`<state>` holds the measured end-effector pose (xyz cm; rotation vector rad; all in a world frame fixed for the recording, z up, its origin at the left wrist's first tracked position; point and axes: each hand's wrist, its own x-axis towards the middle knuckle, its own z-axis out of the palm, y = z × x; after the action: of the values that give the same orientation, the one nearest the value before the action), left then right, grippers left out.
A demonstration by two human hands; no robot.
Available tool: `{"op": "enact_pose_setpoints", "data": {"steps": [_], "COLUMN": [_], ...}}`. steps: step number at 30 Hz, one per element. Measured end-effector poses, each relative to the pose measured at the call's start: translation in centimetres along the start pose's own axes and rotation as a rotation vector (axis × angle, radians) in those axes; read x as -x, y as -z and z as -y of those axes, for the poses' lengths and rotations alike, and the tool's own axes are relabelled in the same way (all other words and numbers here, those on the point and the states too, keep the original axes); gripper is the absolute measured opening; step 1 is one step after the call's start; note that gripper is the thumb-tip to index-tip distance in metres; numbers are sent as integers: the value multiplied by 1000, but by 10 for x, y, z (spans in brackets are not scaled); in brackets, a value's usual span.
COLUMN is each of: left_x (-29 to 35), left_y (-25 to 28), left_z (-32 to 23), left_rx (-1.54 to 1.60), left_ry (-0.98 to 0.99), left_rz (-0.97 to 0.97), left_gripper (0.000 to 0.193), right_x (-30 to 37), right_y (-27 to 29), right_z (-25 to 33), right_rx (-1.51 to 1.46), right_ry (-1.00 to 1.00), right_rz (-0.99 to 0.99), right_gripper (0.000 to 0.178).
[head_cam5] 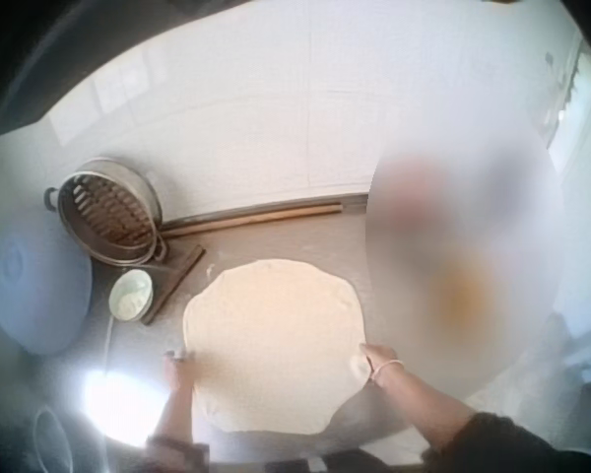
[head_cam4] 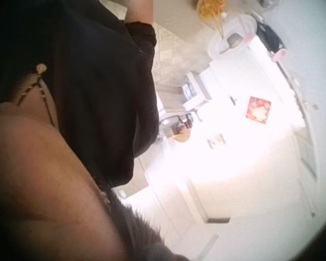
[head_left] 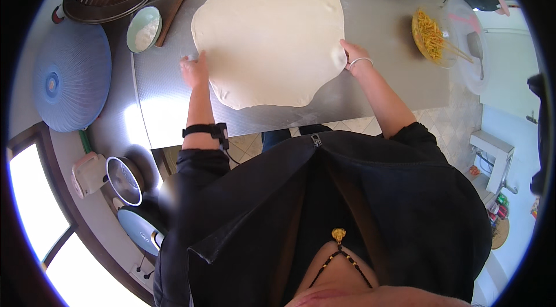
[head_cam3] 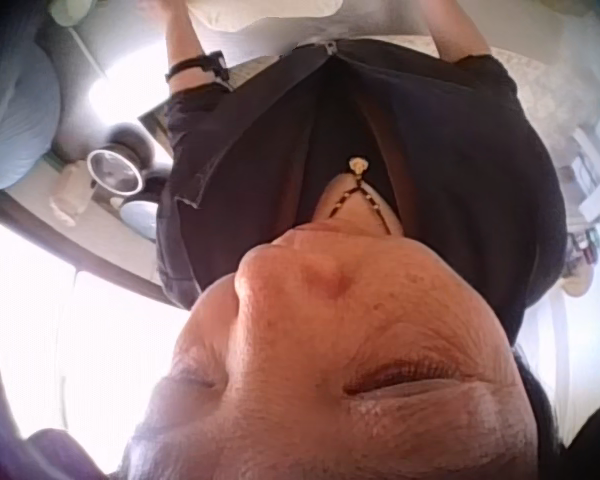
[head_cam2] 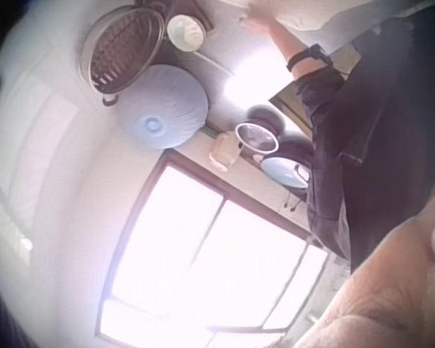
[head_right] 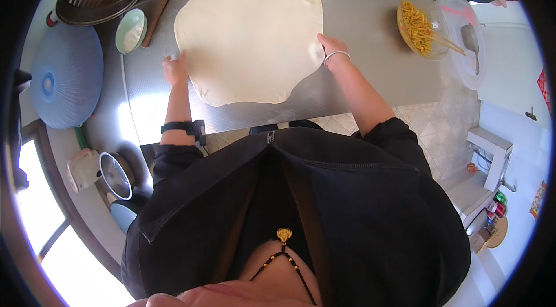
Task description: The person rolls a ball of dough into a large, thin, roughly circular sheet using a wooden rolling pin on a floured countertop. They repeatedly rotate and lift the dough to ensure even thinning. At the end, they place a bowl of mixed vegetables onto the center of the sheet.
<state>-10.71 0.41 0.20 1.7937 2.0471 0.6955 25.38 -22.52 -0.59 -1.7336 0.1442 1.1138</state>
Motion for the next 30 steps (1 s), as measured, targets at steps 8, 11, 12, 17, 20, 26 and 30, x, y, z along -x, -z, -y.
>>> {"op": "enact_pose_setpoints", "data": {"steps": [8,11,12,17,20,26,30], "left_x": [-10,-9,-10,-44,-85,-112,-111], "left_y": [2,30,37,29,-12,-51,-51], "left_z": [23,45,49,20,-25,-57,-50], "left_rx": [-6,191,169,-94,-82,-322,-147], "left_ry": [-103,374,353,-235,-539,-429,-464], "left_rz": [155,414,474,264,7,308,275], "left_gripper": [44,41,40,43,39,33,32], "right_x": [6,0,-2,-27,-70,-126,-128], "right_y": [8,46,55,57,0,-149,-172], "right_z": [-22,-12,-10,27,83,154,177], "right_rx": [420,389,438,764,835,1174,1453], "right_ry": [353,183,123,531,842,853,592], "right_rz": [-173,-107,-164,-256,-345,-160,123], "right_gripper": [36,36,36,40,43,47,40]}}
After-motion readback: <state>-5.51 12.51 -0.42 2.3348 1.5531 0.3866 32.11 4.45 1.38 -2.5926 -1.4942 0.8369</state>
